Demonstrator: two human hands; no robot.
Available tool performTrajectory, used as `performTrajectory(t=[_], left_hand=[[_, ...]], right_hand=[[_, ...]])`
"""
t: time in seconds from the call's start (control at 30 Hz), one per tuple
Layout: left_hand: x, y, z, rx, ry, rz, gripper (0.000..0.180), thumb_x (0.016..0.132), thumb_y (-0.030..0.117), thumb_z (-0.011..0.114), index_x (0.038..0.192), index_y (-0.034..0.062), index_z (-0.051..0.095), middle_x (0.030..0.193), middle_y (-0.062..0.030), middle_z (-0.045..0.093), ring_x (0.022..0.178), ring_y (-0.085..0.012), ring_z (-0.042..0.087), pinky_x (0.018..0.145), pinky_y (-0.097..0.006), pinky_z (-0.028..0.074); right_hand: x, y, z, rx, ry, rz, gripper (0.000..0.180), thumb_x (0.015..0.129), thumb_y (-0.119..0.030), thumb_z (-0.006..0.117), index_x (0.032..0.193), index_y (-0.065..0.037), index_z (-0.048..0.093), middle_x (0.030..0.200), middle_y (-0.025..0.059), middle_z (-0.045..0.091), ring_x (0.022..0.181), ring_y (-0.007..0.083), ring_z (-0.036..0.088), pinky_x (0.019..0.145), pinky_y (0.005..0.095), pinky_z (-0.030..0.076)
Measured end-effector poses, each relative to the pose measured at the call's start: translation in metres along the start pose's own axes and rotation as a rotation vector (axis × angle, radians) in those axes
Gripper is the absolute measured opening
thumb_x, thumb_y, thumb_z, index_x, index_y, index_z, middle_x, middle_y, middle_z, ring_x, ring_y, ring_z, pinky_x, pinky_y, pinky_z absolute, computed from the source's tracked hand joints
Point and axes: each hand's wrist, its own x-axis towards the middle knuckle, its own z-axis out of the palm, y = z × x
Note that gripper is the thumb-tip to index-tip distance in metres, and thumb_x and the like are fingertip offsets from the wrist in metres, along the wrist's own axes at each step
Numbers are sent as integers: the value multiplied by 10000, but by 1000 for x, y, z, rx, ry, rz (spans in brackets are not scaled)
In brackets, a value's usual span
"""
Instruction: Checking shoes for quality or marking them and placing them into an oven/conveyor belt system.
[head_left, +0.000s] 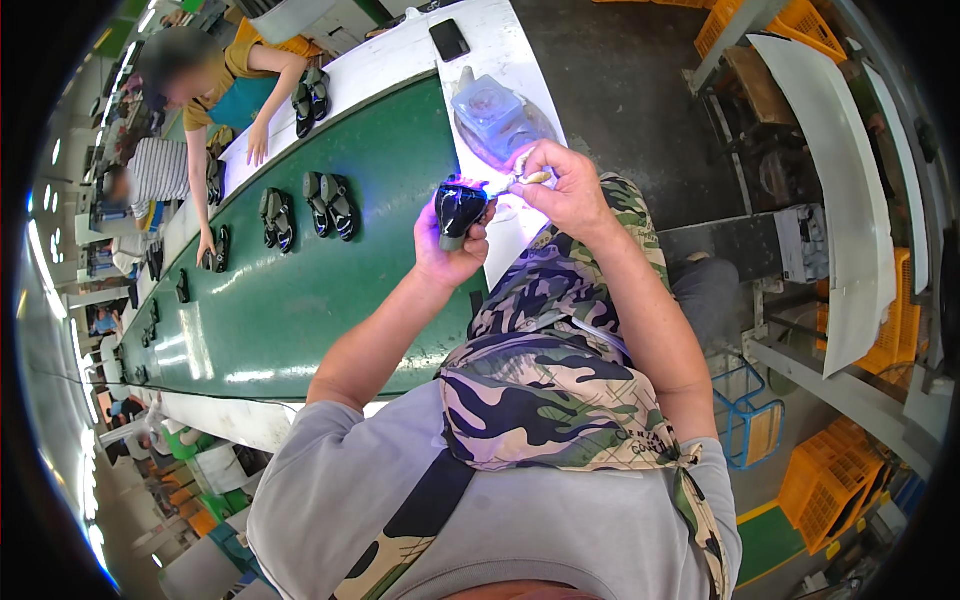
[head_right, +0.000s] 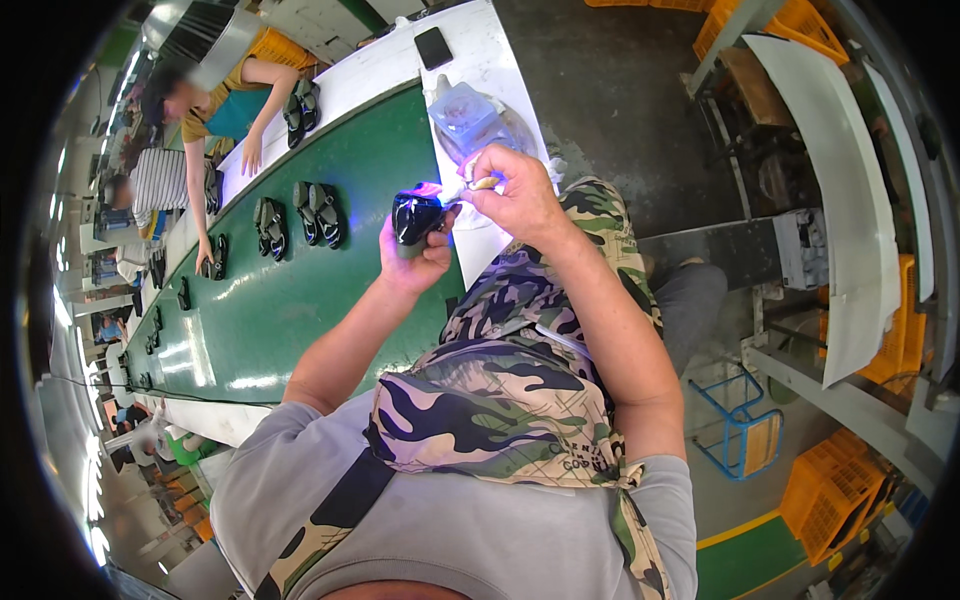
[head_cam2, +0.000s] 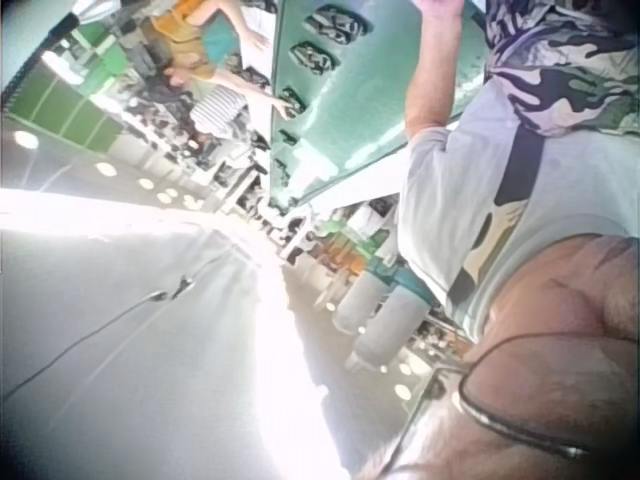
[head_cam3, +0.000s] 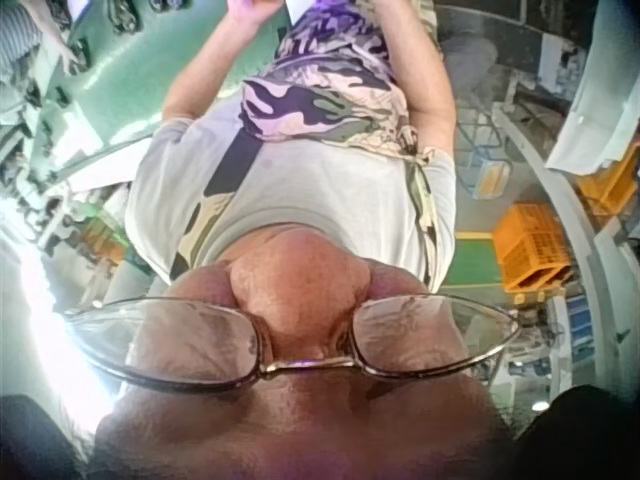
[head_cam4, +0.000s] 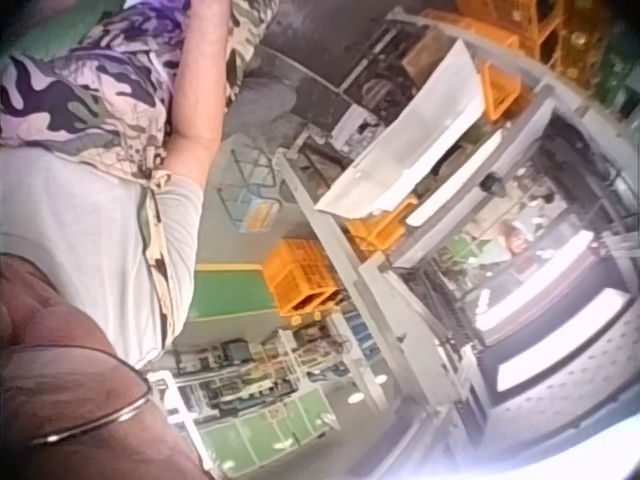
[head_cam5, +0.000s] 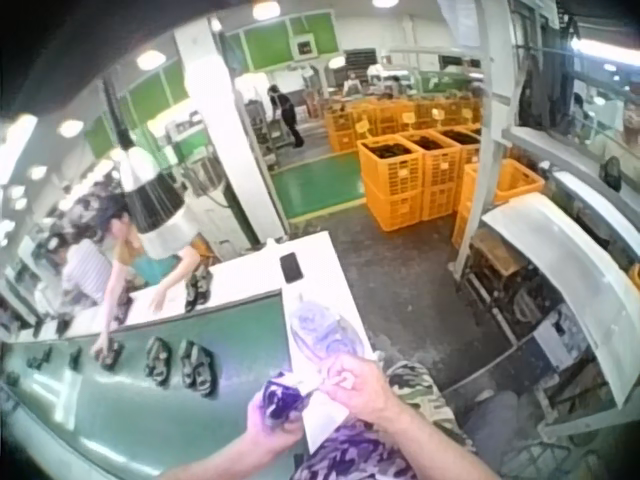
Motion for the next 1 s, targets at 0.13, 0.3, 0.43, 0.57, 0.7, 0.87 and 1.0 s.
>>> performTrajectory(t=[0.13, 0.3, 0.43, 0.57, 0.7, 0.87, 1.0], left_hand=[[10, -4, 16, 33, 25, -38, 668, 883, 556, 543, 1333, 62, 558, 1073, -191, 683, 577, -175, 626, 475, -258, 467], [15, -4, 31, 223, -5, -42, 684, 898, 549, 491, 1356, 43, 540, 1021, -135, 714, 615, -227, 669, 496, -320, 495], [28, -18, 61, 274, 24, -16, 637, 902, 485, 535, 1336, 18, 550, 1111, -171, 696, 828, -282, 729, 632, -397, 621], [62, -46, 95, 543, -57, -33, 624, 905, 486, 592, 1342, 42, 548, 1133, -170, 694, 874, -328, 723, 652, -412, 619], [104, -88, 155, 651, -183, -52, 570, 846, 240, 719, 1343, 35, 530, 1273, -153, 642, 1148, -352, 630, 1020, -482, 497], [151, -153, 282, 943, -362, 74, 495, 854, 94, 660, 1326, 22, 527, 1288, -158, 623, 1198, -311, 604, 1110, -467, 432], [176, -224, 421, 1182, -529, 234, 404, 868, 79, 658, 1252, 35, 539, 1172, -103, 656, 1080, -266, 653, 1012, -432, 508]], right_hand=[[-5, 11, -15, 10, 76, -19, 197, 788, 57, 719, 820, -27, 543, 956, 69, 647, 880, 104, 575, 753, 266, 489], [-18, 22, -41, 120, 309, 63, 194, 774, 9, 767, 835, -29, 587, 961, 79, 680, 944, 145, 631, 853, 302, 508], [-52, 47, -90, 197, 592, 109, 205, 786, -13, 774, 862, -29, 584, 953, 91, 685, 919, 147, 637, 833, 298, 517], [-103, 68, -140, 450, 894, 176, 200, 780, -15, 777, 890, -34, 611, 932, 73, 679, 873, 134, 637, 797, 282, 518], [-158, 99, -183, 386, 1091, 195, 202, 782, -23, 785, 884, -40, 611, 856, 28, 639, 781, 111, 600, 715, 271, 493], [-190, 141, -210, 335, 1229, 341, 198, 783, -28, 783, 860, -56, 603, 791, -2, 592, 702, 98, 550, 631, 266, 446], [-188, 133, -230, 402, 1186, 301, 204, 785, -61, 789, 848, -57, 596, 766, 0, 592, 663, 93, 539, 594, 263, 427]])
